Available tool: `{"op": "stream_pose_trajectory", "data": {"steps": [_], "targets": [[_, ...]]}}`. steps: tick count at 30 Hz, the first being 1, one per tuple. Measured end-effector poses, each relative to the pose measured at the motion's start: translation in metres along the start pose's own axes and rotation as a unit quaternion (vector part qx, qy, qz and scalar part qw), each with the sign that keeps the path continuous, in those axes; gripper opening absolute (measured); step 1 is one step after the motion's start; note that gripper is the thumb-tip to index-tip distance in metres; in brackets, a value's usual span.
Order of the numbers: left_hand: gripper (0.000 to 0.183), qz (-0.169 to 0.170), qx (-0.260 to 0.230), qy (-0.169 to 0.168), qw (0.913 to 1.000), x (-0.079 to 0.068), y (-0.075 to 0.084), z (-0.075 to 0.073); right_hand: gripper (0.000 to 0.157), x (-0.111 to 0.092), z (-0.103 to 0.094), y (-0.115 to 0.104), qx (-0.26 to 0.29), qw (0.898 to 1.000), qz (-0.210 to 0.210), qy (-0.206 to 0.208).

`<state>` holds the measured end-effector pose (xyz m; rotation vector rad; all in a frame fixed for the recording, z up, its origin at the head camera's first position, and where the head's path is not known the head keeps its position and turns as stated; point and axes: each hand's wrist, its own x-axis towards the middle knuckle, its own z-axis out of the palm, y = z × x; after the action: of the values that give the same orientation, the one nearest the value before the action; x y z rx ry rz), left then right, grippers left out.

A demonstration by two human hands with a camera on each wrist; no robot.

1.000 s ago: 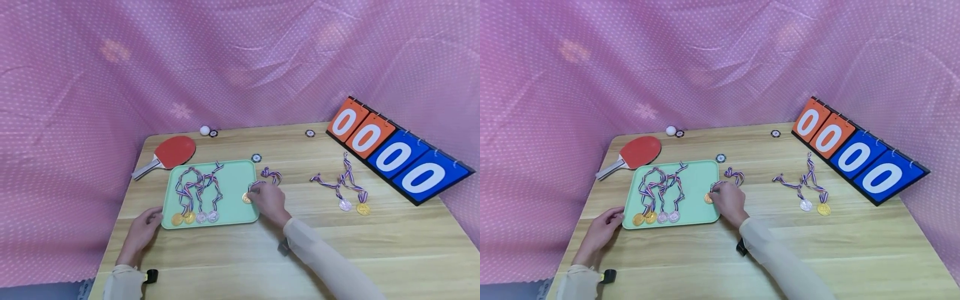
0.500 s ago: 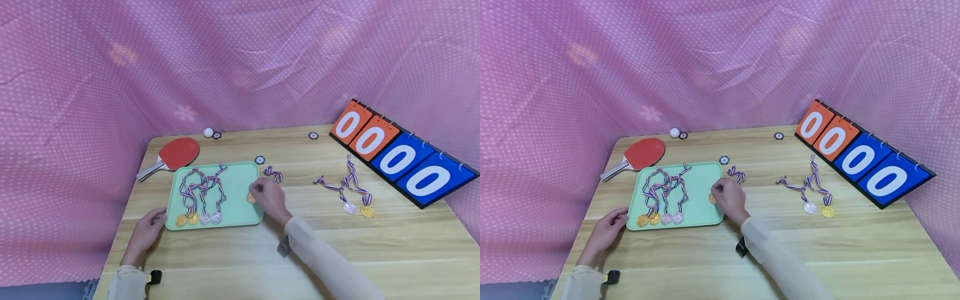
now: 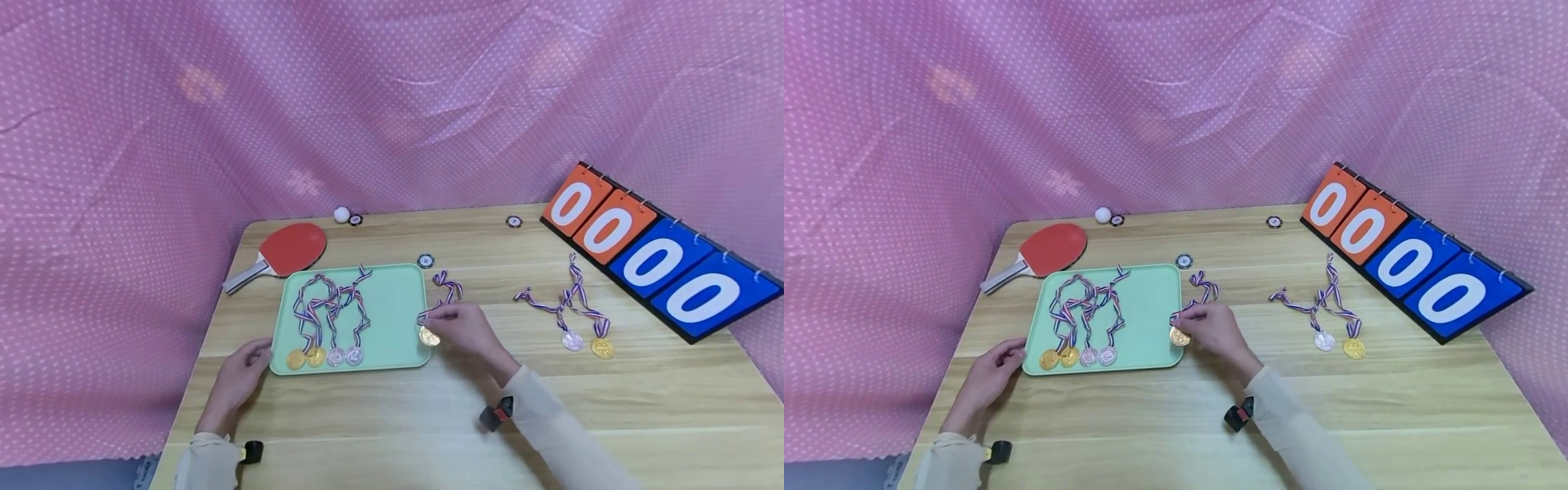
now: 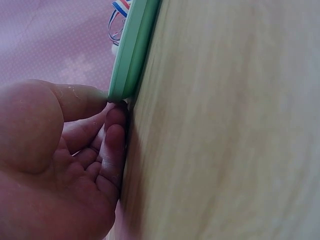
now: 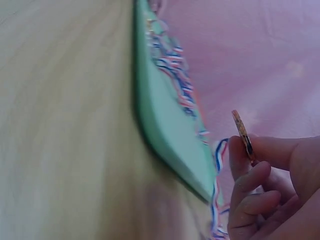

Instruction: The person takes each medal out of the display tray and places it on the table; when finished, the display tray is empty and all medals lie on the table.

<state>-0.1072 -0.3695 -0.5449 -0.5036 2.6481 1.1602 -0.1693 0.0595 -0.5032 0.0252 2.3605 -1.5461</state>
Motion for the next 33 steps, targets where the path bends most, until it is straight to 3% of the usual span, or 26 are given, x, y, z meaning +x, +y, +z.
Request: {"op": "stream_pose_trajectory", "data": {"steps": [6, 12, 17, 25, 33], "targets": [[0.046, -0.008, -0.012, 0.006, 0.9999, 0.000, 0.002, 0.001, 0.018, -0.010, -0.044, -0.010, -0.014, 1.000, 0.001, -0.020], [0.047, -0.021, -0.016, 0.013, 0.9996, -0.001, 0.002, -0.002, 0.025, -0.008, -0.093, -0.021, -0.050, 0.999, -0.001, -0.020], [0.048, -0.033, -0.024, 0.010, 0.9991, -0.003, 0.003, -0.003, 0.028, -0.001, -0.125, -0.031, -0.087, 0.996, 0.018, 0.011], [0.048, -0.029, -0.019, 0.011, 0.9993, -0.002, 0.001, 0.003, 0.043, 0.005, -0.167, -0.052, -0.082, 0.996, 0.029, 0.035], [0.050, -0.034, -0.019, 0.008, 0.9992, -0.002, 0.002, 0.004, 0.037, 0.021, -0.186, -0.065, -0.091, 0.986, -0.030, 0.134]]}}
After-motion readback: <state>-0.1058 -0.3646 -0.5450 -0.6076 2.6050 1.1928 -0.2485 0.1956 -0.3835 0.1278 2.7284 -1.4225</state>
